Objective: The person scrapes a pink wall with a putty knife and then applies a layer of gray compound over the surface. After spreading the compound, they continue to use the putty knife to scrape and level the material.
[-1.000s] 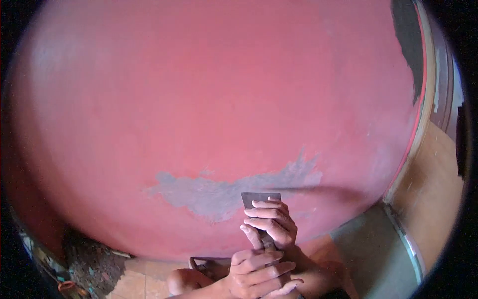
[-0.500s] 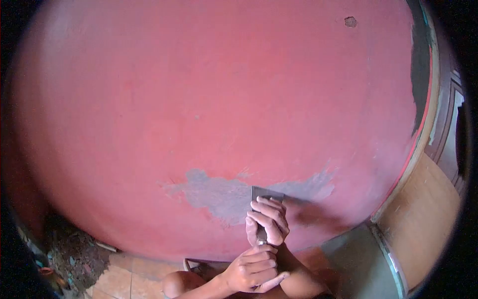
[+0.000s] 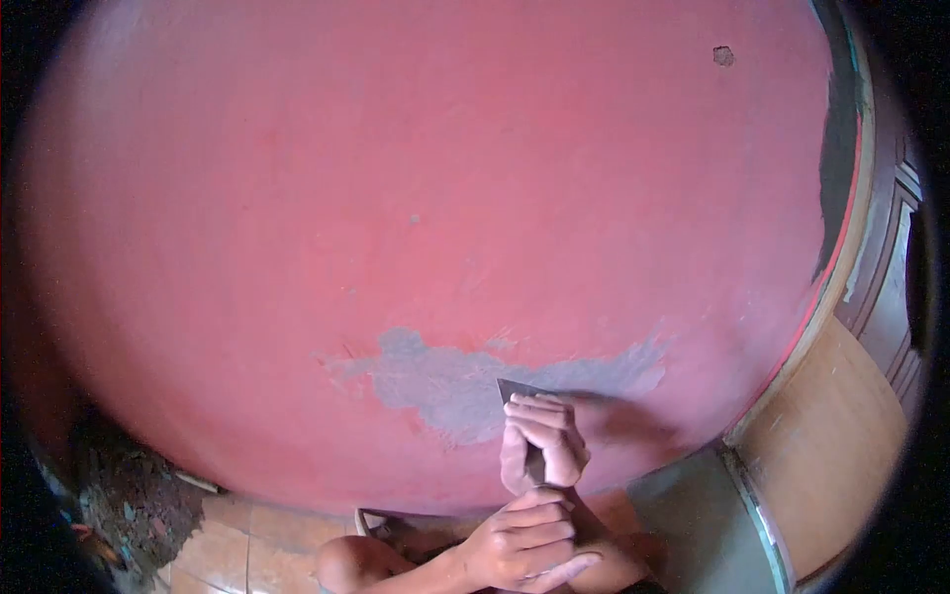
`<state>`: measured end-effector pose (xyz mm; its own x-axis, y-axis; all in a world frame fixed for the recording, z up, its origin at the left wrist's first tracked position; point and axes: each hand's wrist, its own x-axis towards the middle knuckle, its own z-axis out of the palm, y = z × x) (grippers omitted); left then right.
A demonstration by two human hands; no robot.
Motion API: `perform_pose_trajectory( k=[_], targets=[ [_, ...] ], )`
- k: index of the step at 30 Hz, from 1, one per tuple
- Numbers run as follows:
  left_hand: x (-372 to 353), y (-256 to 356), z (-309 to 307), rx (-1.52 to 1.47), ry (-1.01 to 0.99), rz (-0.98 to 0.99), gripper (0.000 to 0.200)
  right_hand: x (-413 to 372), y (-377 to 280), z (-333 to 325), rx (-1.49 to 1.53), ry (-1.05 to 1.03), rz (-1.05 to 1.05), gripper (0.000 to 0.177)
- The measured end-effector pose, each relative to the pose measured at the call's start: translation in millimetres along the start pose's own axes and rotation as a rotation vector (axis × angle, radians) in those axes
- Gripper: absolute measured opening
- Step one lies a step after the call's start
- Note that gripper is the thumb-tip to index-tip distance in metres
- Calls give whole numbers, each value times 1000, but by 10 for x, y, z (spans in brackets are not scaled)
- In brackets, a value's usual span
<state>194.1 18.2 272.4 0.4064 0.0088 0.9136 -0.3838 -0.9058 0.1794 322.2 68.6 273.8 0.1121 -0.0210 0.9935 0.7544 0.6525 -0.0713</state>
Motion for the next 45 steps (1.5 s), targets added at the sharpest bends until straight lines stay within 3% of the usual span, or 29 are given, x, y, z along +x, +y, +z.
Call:
perform_pose_trajectory(
  k=[5,7,12,15,16,18,20,24,28,30,34,35,37,38,39,43,45],
  targets=[
    [243,-7,117,-86,138,29,31,79,-94,-71,-20,-113,112,14],
    [137,-54,144,-71,131,19,31,38,-122,-170,-33,-222,136,19],
    [59,-81,152,-18,72,24,32,-21,-97,-303,32,-221,137,24],
    [56,-159,111,55,194,51,48,90,16,-565,11,-210,84,12],
    [-162,-257,149,107,145,4,70,144,39,-561,-61,-66,73,7],
    [-456,-425,228,183,264,-45,79,194,151,-728,-246,-5,48,6],
    [-747,-622,256,239,118,-177,79,292,259,-750,-368,47,-41,9],
    [-1303,-910,476,278,-204,-459,73,187,442,-534,-273,55,-166,13],
    [-1611,-1085,590,259,-510,-499,62,86,544,-411,-220,-59,-248,14],
    [-1791,-1116,645,234,-556,-540,62,171,733,-368,-115,106,-354,10],
    [-2033,-1154,780,268,-761,-571,67,482,730,-656,-437,89,-220,12],
    [-2153,-1177,839,280,-796,-563,68,416,765,-582,-280,146,-234,7],
    [-2189,-1195,929,303,-905,-560,68,324,577,-454,-36,54,-308,34],
    [-2165,-1165,942,316,-983,-566,69,310,432,-471,-70,-86,-313,41],
    [-2173,-1141,972,310,-1028,-579,68,236,524,-474,-81,-35,-301,45],
    [-2337,-1180,1110,274,-1098,-636,66,228,643,-433,124,166,-271,37],
    [-2476,-1211,1149,260,-1097,-662,66,155,485,-267,-45,114,-240,34]
  ],
)
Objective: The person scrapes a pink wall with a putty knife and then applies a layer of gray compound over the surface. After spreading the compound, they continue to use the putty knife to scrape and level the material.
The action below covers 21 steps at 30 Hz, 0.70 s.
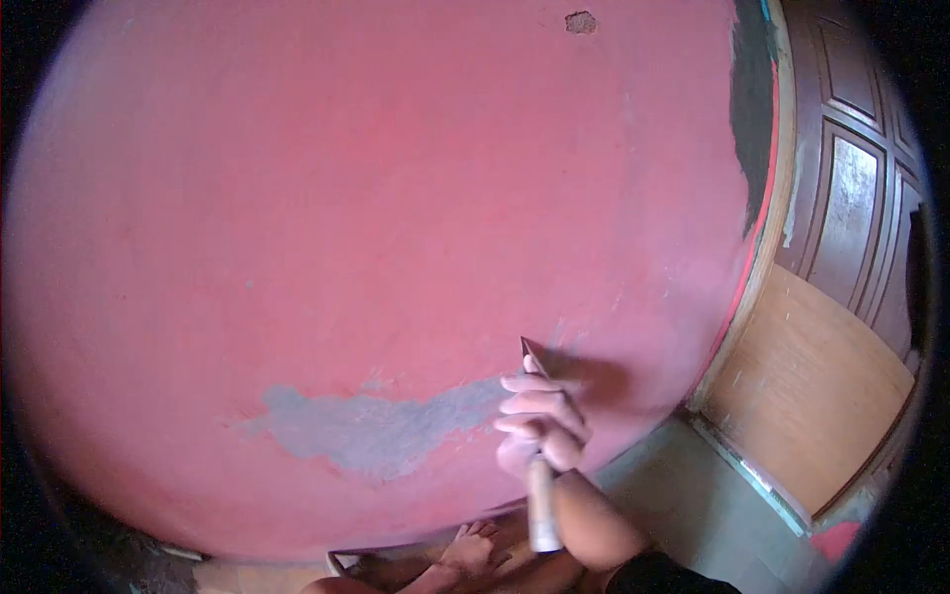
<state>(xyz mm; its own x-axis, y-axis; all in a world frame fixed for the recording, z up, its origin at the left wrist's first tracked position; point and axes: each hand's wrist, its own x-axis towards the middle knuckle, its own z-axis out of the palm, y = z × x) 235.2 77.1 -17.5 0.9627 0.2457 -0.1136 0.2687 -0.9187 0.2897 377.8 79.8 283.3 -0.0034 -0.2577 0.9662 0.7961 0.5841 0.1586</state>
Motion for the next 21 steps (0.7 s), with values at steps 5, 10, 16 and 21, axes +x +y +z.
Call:
perform_pose_trajectory(
  k=[5,10,16,21],
  targets=[
    [45,-132,201,-32,13,-13,64,-3,25,6,-275,46,56,32],
    [157,-171,445,-39,66,-11,63,26,-22,-1,-271,87,239,23],
    [91,-113,259,-74,-3,-15,66,166,48,-37,-240,39,15,13],
    [24,-31,79,-80,-61,-19,67,74,-83,91,-175,-47,-62,19]
  ],
)
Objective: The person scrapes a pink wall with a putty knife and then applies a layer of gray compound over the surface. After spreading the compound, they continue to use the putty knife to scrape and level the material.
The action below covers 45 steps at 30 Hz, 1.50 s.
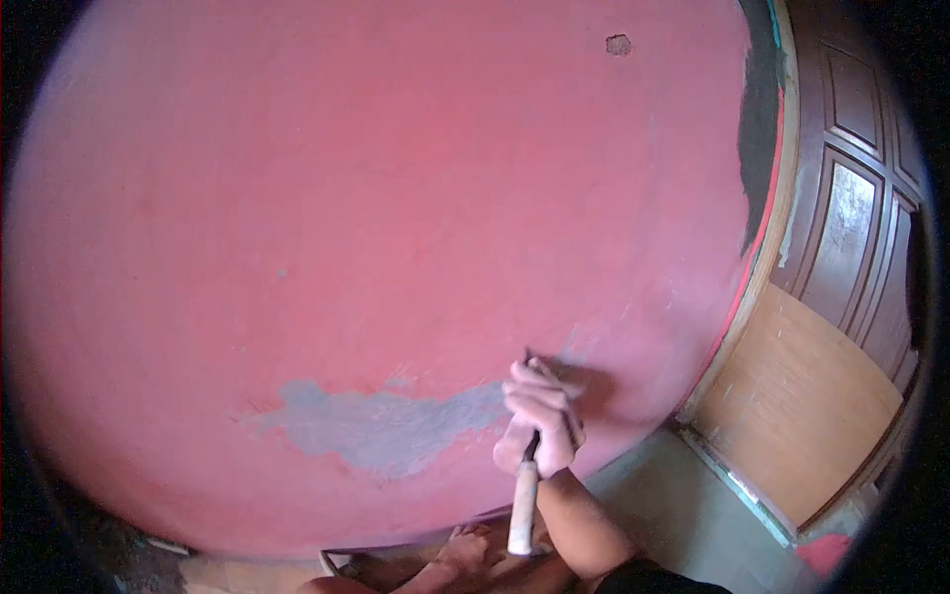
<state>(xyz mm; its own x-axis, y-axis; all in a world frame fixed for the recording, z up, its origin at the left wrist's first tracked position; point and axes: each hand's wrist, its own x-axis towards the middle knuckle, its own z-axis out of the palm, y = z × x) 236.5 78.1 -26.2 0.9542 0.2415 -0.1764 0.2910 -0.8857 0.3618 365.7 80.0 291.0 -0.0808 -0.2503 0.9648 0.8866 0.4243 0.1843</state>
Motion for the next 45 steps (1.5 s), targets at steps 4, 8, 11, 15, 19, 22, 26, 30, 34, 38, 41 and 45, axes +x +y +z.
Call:
perform_pose_trajectory(
  k=[4,8,11,15,19,22,26,30,34,38,41,45],
  targets=[
    [-47,38,-138,0,-43,-3,67,86,207,-97,-33,3,-55,19],
    [-70,94,-228,-2,-81,-9,68,4,133,68,17,136,34,18],
    [-88,99,-258,-4,-99,-18,68,-43,-27,35,102,-35,-43,16],
    [-112,131,-376,-7,-131,-24,69,108,119,20,-29,65,-20,20],
    [-124,154,-432,-2,-159,-27,70,83,-9,125,-24,48,31,18],
    [-137,153,-440,-11,-172,-29,70,14,-44,22,20,-103,-77,17],
    [-186,203,-528,2,-217,-34,71,404,191,69,-233,109,50,16],
    [-170,147,-445,-68,-151,-36,72,296,132,157,-71,54,-80,16],
    [-115,71,-191,-452,71,-61,73,42,24,-3,63,-189,-189,15],
    [-151,190,-485,111,-213,-20,73,558,119,75,-327,37,11,20],
    [-150,145,-515,75,-155,18,74,335,102,75,-110,-18,-9,14],
    [-170,118,-454,-76,12,72,77,-59,-84,-5,51,-232,-113,20]
  ],
)
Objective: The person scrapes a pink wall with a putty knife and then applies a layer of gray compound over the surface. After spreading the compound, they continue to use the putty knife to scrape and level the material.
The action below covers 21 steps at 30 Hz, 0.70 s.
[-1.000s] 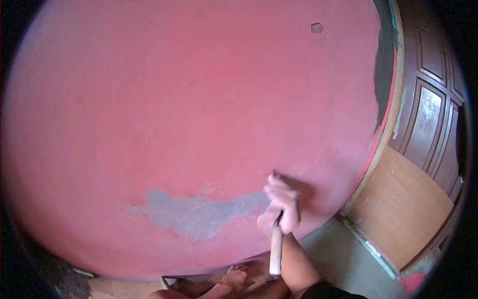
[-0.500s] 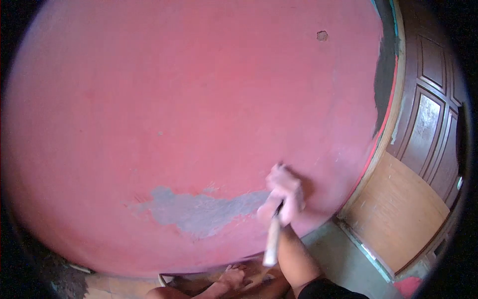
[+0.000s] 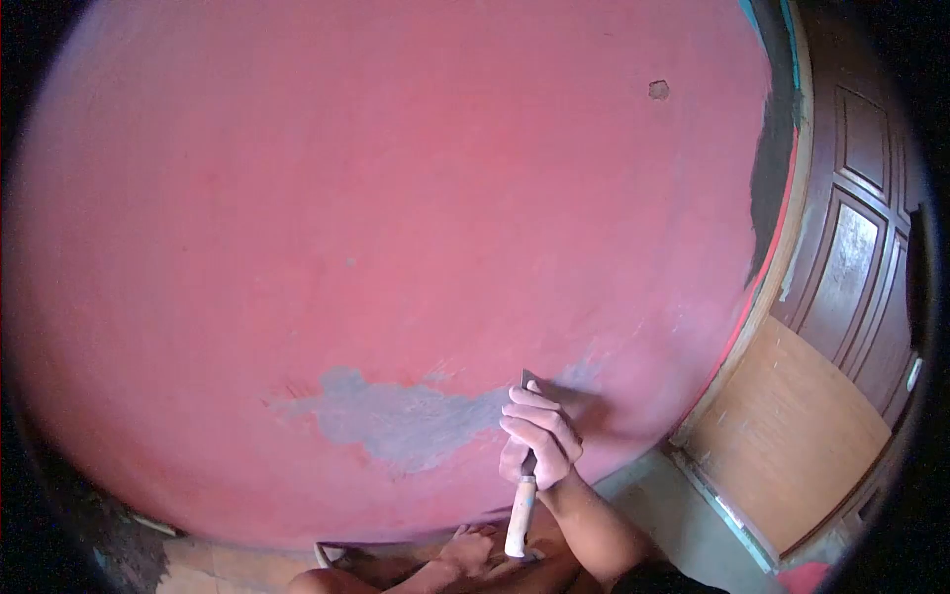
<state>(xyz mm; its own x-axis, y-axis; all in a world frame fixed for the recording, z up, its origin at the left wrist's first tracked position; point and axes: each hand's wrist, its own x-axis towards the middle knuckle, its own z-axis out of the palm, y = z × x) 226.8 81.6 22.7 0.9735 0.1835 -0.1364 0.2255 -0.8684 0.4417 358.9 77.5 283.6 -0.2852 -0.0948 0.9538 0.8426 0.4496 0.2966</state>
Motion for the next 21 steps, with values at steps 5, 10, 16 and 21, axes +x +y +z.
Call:
perform_pose_trajectory(
  k=[5,10,16,21],
  targets=[
    [-53,60,-44,54,-34,-13,76,-27,-50,29,25,41,41,19],
    [55,-58,77,61,17,19,75,-64,-62,95,12,74,40,17],
    [-138,208,-341,56,-63,14,71,-99,-76,72,-15,39,39,15],
    [-147,222,-375,127,-123,-8,71,-53,-117,78,-151,122,55,23]
  ],
)
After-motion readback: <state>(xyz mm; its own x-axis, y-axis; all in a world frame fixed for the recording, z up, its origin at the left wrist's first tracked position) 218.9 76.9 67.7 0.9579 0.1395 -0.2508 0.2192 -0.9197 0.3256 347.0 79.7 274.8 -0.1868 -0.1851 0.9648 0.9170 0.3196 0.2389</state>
